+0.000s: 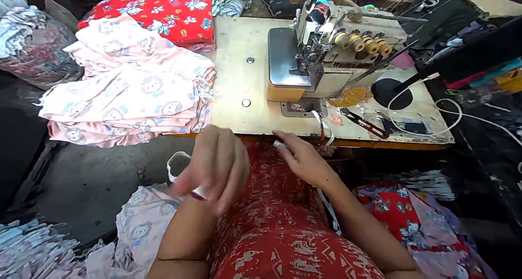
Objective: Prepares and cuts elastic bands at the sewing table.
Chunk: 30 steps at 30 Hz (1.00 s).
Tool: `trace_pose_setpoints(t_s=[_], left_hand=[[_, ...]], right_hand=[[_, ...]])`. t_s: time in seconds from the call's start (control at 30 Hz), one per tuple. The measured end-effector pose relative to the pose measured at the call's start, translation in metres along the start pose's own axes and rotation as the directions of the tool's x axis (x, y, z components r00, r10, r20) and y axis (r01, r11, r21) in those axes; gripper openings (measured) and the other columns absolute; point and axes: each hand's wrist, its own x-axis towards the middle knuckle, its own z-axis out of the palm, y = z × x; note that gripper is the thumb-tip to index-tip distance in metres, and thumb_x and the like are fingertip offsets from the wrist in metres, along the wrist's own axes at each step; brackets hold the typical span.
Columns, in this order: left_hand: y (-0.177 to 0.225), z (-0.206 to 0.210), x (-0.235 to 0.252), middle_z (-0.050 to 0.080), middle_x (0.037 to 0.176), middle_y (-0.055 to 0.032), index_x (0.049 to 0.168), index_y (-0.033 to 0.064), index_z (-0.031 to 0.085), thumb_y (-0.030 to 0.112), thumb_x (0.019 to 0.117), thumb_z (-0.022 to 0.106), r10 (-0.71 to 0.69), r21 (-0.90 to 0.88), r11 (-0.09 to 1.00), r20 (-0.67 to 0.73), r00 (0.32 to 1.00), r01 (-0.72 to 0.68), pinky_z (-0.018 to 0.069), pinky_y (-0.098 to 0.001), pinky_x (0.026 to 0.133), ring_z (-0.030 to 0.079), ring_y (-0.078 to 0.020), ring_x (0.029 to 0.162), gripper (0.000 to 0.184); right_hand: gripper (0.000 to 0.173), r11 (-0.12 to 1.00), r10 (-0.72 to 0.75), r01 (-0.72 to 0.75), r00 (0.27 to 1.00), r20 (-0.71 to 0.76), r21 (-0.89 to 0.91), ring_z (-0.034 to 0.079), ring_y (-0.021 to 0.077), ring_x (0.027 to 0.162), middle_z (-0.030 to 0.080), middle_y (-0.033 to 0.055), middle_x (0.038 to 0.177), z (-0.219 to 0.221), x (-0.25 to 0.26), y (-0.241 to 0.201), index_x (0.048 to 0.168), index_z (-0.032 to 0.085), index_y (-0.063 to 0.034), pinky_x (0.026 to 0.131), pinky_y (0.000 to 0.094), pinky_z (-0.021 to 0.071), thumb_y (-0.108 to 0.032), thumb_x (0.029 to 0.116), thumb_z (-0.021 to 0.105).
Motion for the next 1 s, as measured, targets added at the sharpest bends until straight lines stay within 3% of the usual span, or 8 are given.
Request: trace_pose_setpoints(t_s=[0.07,0.13,0.2,0.3,0.47,0.6,0.83,1.0], left_hand=[[-0.018,-0.035,-0.008,0.061,0.061,0.0113,0.072,0.0181,0.067,0.028,0.0990,0.065,-0.137,0.454,0.866,-0.188,0.972,0.210,0.0471,-0.0131,0.051,0.055,0.0039,0.052,0.029],[-0.047,-0.046,-0.018,0.064,0.075,0.0059,0.092,0.0061,0.068,0.016,0.0982,0.066,-0.249,0.672,0.575,-0.400,0.882,0.467,0.0511,-0.0175,0.058,0.058,0.0006,0.061,0.012],[-0.063,-0.050,-0.025,0.070,0.096,-0.0013,0.123,-0.0010,0.065,0.014,0.1005,0.062,-0.463,0.590,0.462,-0.477,0.747,0.663,0.0577,-0.0223,0.067,0.066,-0.0042,0.074,0.028],[-0.071,-0.046,-0.025,0.072,0.085,0.0014,0.112,-0.0024,0.069,0.005,0.0972,0.064,-0.648,0.382,0.503,-0.427,0.631,0.775,0.0595,-0.0219,0.068,0.069,-0.0045,0.070,0.017],[-0.067,-0.048,-0.021,0.071,0.077,0.0048,0.097,-0.0006,0.075,0.007,0.0963,0.068,-0.653,0.624,0.412,-0.306,0.693,0.664,0.0566,-0.0152,0.072,0.066,0.0038,0.070,0.010],[-0.029,-0.072,-0.027,0.072,0.095,-0.0034,0.104,-0.0002,0.074,0.010,0.0990,0.063,-0.406,0.808,0.325,-0.350,0.844,0.492,0.0582,-0.0231,0.072,0.066,-0.0040,0.076,0.016],[-0.002,-0.094,-0.047,0.074,0.081,0.0048,0.107,0.0028,0.071,-0.003,0.0934,0.066,-0.310,0.641,0.442,-0.548,0.777,0.628,0.0619,-0.0221,0.068,0.071,-0.0034,0.069,0.015],[-0.027,-0.097,-0.052,0.074,0.086,-0.0014,0.107,-0.0020,0.071,0.003,0.0958,0.068,-0.367,0.671,0.279,-0.586,0.722,0.687,0.0608,-0.0213,0.074,0.071,-0.0029,0.075,0.013]], right_hand=[[0.033,0.989,-0.111,0.096,0.985,-0.132,-0.113,0.067,0.0268,0.086,0.067,0.0177,0.100,0.002,-0.005,0.005,0.126,0.070,0.0002,0.080,0.0389,0.0562,-0.012,0.1058,0.046],[0.030,0.979,-0.177,0.153,0.967,-0.185,-0.138,0.068,0.0266,0.081,0.068,0.0170,0.096,0.004,-0.008,0.006,0.121,0.071,0.0010,0.076,0.0381,0.0576,-0.012,0.1049,0.050],[0.030,0.980,-0.190,0.177,0.964,-0.187,-0.085,0.070,0.0266,0.084,0.070,0.0167,0.101,0.005,-0.009,0.008,0.128,0.063,0.0016,0.078,0.0406,0.0586,-0.015,0.1057,0.051],[0.042,0.978,-0.205,0.208,0.957,-0.203,-0.006,0.069,0.0207,0.081,0.070,0.0110,0.092,0.006,-0.010,0.014,0.144,0.050,-0.0012,0.079,0.0384,0.0578,-0.017,0.1051,0.053],[0.058,0.988,-0.157,0.155,0.980,-0.121,-0.030,0.061,0.0180,0.066,0.067,0.0079,0.079,-0.001,-0.014,0.024,0.155,0.042,-0.0048,0.067,0.0360,0.0543,-0.023,0.1025,0.059],[0.032,0.975,0.094,-0.130,0.977,0.193,0.180,0.053,0.0022,0.057,0.068,0.0005,0.079,-0.044,-0.039,0.052,0.127,0.068,-0.0030,0.053,0.0216,0.0455,-0.021,0.1022,0.060],[0.012,0.957,0.148,-0.030,0.906,-0.396,0.289,0.056,-0.0108,0.065,0.066,-0.0151,0.078,-0.090,-0.074,0.092,0.101,0.071,-0.0035,0.061,0.0091,0.0476,-0.013,0.0968,0.064],[0.025,0.985,-0.110,-0.025,0.673,-0.731,-0.171,0.062,0.0050,0.073,0.072,0.0190,0.084,-0.069,-0.032,0.092,0.101,0.075,0.0102,0.072,0.0170,0.0490,-0.013,0.0995,0.065]])
